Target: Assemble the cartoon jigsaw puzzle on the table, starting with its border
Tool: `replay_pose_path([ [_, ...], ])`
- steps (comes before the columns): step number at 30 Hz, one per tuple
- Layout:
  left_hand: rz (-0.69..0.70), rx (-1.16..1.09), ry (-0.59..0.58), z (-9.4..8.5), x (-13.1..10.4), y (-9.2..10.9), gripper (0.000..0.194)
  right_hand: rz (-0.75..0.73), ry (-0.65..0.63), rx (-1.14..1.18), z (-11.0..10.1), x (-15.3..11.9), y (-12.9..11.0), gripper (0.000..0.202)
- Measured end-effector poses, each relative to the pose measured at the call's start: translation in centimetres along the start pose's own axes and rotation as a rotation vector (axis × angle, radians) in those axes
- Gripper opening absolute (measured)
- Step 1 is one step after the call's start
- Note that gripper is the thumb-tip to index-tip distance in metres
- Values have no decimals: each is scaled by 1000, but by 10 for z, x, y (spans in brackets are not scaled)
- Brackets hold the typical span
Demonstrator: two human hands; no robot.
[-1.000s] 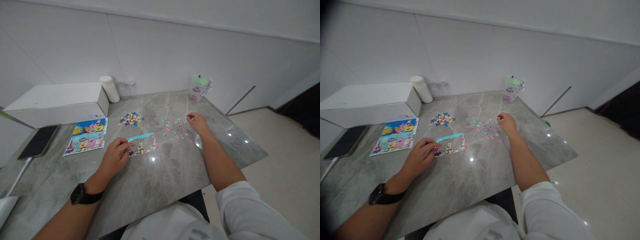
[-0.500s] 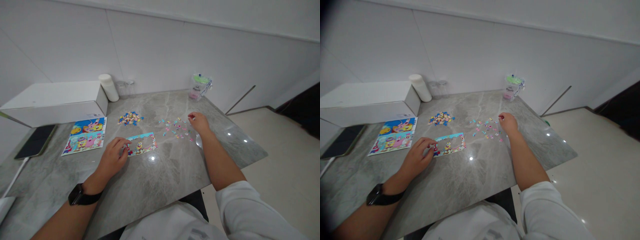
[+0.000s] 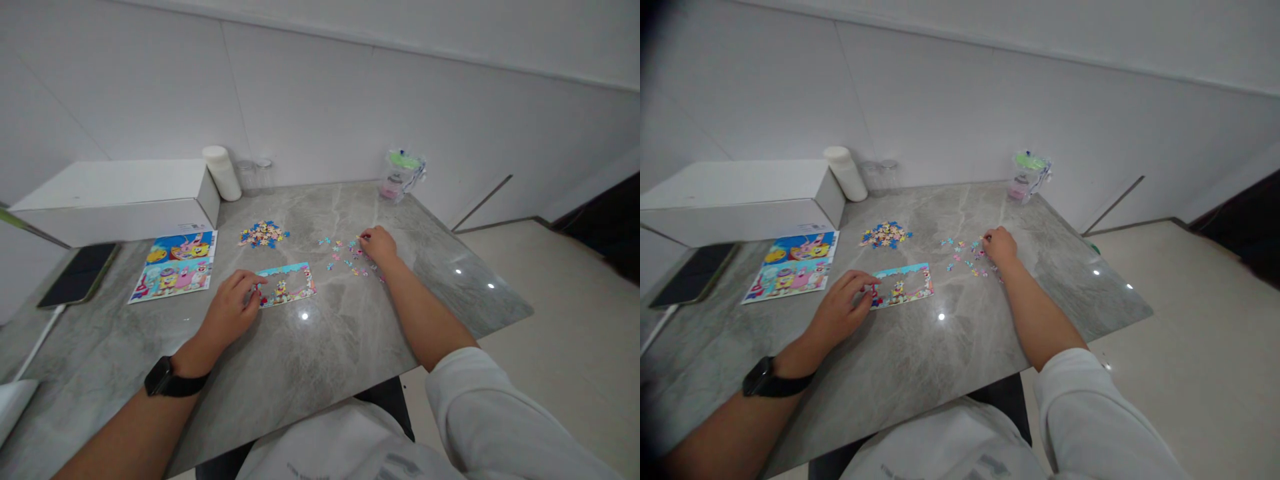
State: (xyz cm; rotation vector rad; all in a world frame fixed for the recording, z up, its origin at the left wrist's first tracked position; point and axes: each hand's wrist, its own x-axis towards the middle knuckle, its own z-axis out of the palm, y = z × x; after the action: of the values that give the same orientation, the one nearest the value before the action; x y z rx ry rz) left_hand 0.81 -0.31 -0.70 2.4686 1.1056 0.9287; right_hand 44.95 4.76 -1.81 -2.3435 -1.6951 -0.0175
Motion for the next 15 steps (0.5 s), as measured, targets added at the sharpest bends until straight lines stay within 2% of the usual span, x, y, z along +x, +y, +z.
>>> replay_pose_path([
  [9,14,-18,14,1,-1,0,27,-55,2,249,-7,-1,13,13],
  [12,14,-24,13,2,-1,-1,28,-64,-1,501,-11,-6,6,11],
  [15,1,-29,17,2,-1,0,29,-101,-66,835,-20,-12,-14,24],
])
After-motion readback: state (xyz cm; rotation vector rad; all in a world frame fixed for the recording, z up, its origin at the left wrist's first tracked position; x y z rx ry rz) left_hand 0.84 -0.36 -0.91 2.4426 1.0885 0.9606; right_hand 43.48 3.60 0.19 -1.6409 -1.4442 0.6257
